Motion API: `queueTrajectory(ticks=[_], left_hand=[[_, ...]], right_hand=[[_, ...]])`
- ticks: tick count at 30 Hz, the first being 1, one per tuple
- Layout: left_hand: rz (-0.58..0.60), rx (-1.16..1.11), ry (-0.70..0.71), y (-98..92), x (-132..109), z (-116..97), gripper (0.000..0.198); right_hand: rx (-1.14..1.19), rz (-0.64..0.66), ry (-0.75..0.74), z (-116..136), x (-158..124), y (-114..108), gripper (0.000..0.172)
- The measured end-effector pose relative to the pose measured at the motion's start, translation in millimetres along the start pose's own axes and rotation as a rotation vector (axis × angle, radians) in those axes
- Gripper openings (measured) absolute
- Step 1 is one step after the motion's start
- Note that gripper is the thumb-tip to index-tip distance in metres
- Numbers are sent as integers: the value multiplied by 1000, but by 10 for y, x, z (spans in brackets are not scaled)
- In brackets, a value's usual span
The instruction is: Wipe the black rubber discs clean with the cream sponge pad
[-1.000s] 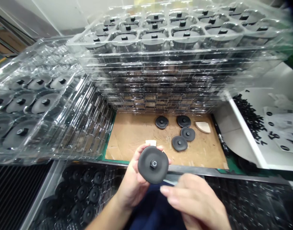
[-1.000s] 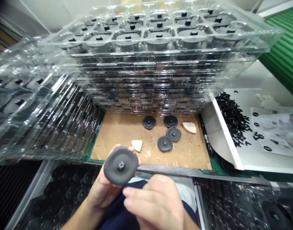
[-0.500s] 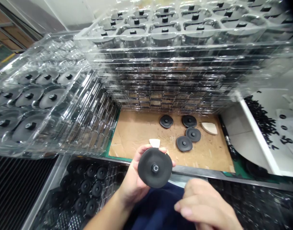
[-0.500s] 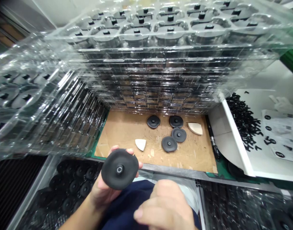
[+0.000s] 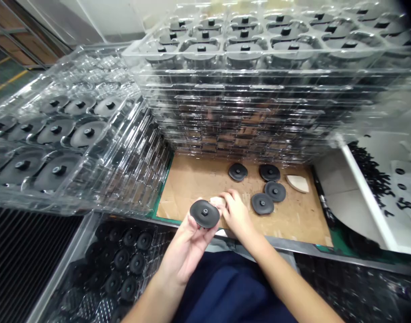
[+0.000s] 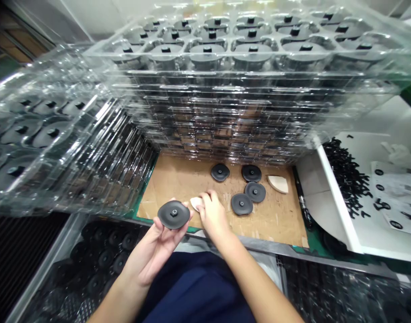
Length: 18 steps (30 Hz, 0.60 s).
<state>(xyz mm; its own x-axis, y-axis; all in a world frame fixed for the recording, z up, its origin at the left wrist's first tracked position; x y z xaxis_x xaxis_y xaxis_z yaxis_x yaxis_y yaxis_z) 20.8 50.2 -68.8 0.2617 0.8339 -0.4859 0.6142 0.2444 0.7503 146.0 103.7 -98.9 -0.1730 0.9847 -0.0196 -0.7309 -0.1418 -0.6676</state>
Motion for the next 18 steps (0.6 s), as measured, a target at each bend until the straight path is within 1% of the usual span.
queueTrajectory(ticks=[2, 3, 5, 7, 10, 12, 13, 14, 15, 16, 18], left_hand=[[16, -11, 14, 11, -8, -47, 56], [25, -7, 18, 22, -9, -68, 57], [39, 17, 21, 43, -4, -100, 61], [48, 47, 29, 67, 5, -116, 65], [65, 81, 31, 136, 22, -82, 65], [88, 101, 31, 216, 32, -33, 65], [105, 115, 15, 265, 34, 3, 64], [124, 127, -15, 312, 35, 44, 62], [139, 141, -46, 353, 33, 78, 58], [148, 155, -69, 382, 29, 95, 55], [145, 178, -58, 415, 24, 66, 51]], right_hand=[[-4, 55, -81, 99, -53, 108, 20], [-6, 76, -115, 133, -86, 128, 19], [-13, 93, -155, 159, -136, 77, 19], [-14, 76, -156, 171, -153, -105, 20], [13, 0, -118, 314, -168, -534, 21], [42, -81, -113, 547, -218, -811, 23], [55, -130, -136, 699, -262, -921, 25], [68, -192, -213, 886, -326, -1016, 25], [66, -218, -293, 1062, -393, -1062, 25], [69, -217, -355, 1200, -451, -1072, 25], [70, -119, -414, 1353, -512, -1008, 24]])
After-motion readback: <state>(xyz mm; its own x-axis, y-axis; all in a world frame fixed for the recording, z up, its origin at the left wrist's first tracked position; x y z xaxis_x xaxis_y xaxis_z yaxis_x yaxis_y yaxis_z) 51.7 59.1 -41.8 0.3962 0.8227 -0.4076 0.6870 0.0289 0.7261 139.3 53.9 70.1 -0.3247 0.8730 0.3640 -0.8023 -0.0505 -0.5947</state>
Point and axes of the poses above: each hand's wrist, its own x-axis towards the middle knuckle, its own y-axis out of the palm, z = x × y, the point moved 8 cm from there along x, towards the middle knuckle, and after that the axes turned 7 degrees about z, right-handed, at the moved point
